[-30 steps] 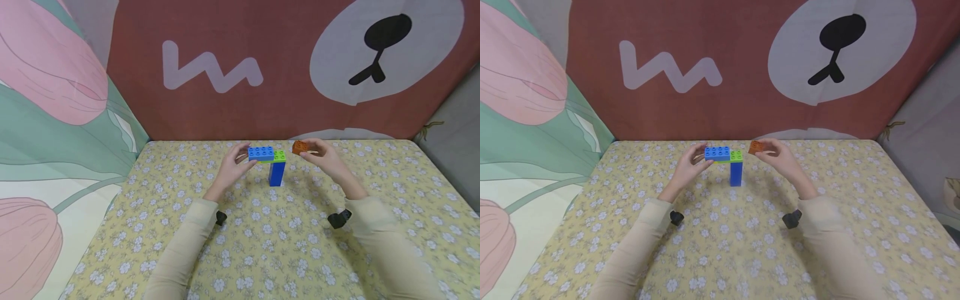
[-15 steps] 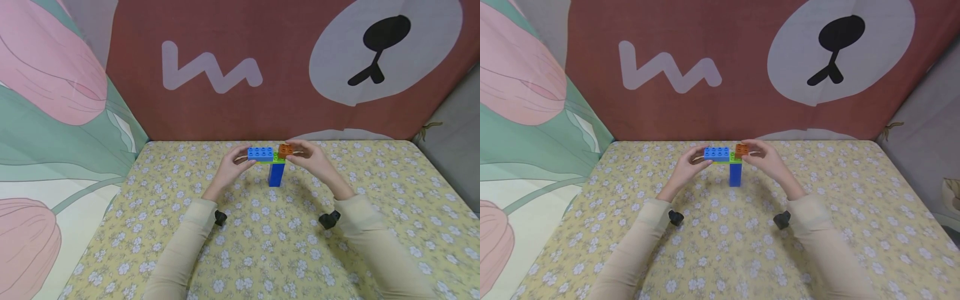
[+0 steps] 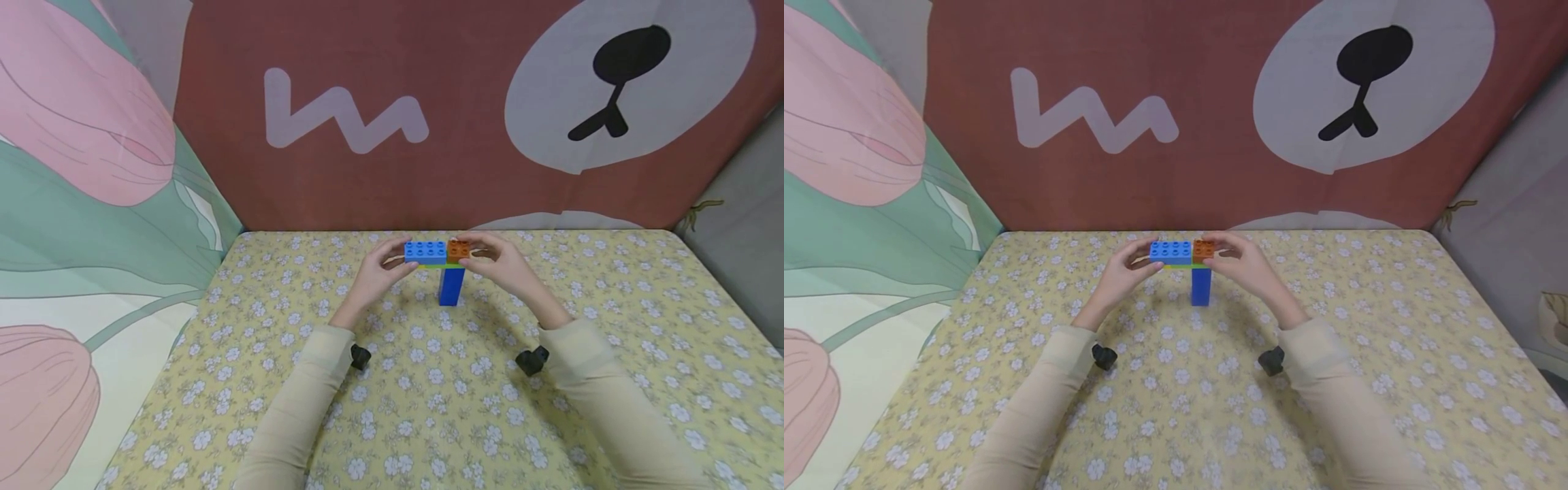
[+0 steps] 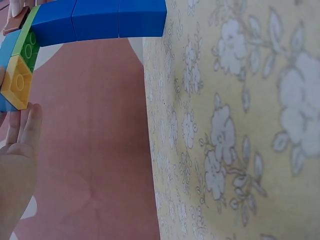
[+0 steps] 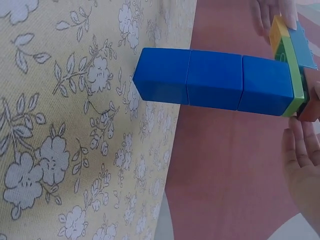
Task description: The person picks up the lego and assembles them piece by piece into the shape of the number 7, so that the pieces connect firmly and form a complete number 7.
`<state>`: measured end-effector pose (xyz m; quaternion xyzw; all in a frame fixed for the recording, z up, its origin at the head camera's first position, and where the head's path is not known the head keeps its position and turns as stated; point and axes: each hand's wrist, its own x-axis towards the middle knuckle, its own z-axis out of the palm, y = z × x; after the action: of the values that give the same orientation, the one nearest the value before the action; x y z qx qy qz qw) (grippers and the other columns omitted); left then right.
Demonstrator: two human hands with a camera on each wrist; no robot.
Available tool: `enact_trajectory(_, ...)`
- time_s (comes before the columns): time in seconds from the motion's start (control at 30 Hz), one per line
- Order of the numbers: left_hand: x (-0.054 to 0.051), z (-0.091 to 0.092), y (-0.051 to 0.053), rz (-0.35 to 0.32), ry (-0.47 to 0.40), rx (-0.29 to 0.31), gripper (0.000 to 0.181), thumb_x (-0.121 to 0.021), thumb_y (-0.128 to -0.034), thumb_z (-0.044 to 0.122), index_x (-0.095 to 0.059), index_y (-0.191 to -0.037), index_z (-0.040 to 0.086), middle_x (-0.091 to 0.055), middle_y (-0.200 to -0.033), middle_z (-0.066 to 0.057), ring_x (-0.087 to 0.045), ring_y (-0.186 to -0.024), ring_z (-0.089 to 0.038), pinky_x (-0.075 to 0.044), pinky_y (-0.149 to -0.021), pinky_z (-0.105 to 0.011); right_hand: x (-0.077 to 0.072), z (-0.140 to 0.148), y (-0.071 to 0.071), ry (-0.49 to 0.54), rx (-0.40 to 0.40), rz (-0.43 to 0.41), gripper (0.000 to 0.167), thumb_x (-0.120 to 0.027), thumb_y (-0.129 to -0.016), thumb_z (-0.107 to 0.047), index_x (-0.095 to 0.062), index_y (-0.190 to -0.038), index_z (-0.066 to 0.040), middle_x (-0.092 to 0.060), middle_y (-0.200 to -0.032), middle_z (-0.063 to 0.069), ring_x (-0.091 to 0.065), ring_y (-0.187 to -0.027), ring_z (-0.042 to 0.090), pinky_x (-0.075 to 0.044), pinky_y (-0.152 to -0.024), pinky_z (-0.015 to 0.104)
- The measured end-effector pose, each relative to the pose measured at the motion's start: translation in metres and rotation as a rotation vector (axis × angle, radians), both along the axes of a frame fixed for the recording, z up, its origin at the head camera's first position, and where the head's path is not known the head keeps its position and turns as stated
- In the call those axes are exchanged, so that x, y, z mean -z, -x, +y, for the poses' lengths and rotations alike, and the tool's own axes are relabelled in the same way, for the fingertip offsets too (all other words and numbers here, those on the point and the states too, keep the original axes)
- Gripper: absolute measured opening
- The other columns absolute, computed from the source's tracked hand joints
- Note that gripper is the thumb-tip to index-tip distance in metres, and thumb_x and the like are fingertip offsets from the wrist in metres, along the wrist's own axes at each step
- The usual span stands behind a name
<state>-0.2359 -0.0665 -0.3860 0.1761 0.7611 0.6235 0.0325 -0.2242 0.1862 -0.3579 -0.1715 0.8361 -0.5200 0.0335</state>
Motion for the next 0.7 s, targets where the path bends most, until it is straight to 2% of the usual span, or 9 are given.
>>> enact_trajectory(0.27,0.001,0.001,-0.001,-0.001,-0.008,-0.004,0.051,-0.065,-0.0909,0.012,-0.05,-0.139,0.012,-0.048,-0.132,-0.013,-0.052,-0.126,-0.026,-0.047,-0.105,-0.026,0.002,-0.003,0.002,-0.014,-0.007,0.0,0.046,-0.06,-0.095,-0.02,-0.049,-0.137,-0.005,-0.045,-0.139,0.017,-0.046,-0.127,0.035,-0.04,-0.108,0.052)
enact_trajectory(0.53,0.002,0.0,0.0,-0.025,-0.014,0.012,0.051,-0.063,-0.0922,0.013,-0.047,-0.141,0.012,-0.047,-0.135,-0.013,-0.05,-0.129,-0.026,-0.047,-0.105,-0.026,0.002,-0.009,0.0,-0.003,0.055,-0.01,0.045,-0.057,-0.097,-0.031,-0.052,-0.136,-0.012,-0.051,-0.134,0.014,-0.052,-0.121,0.032,-0.049,-0.097,0.05)
enact_trajectory(0.6,0.0,0.0,-0.001,-0.04,-0.016,0.017,0.052,-0.063,-0.0924,0.013,-0.046,-0.142,0.012,-0.046,-0.135,-0.014,-0.05,-0.129,-0.027,-0.046,-0.105,-0.027,0.002,-0.011,-0.001,0.0,0.08,-0.008,0.044,-0.058,-0.096,-0.033,-0.053,-0.134,-0.012,-0.053,-0.132,0.014,-0.053,-0.119,0.032,-0.05,-0.095,0.049)
enact_trajectory(0.7,-0.011,0.0,-0.007,-0.054,-0.016,0.024,0.052,-0.062,-0.0929,0.01,-0.045,-0.142,0.008,-0.045,-0.136,-0.016,-0.048,-0.13,-0.03,-0.047,-0.105,-0.028,0.002,-0.014,0.0,-0.002,0.105,0.003,0.044,-0.059,-0.095,-0.034,-0.055,-0.132,-0.012,-0.056,-0.128,0.015,-0.055,-0.117,0.031,-0.05,-0.094,0.048)
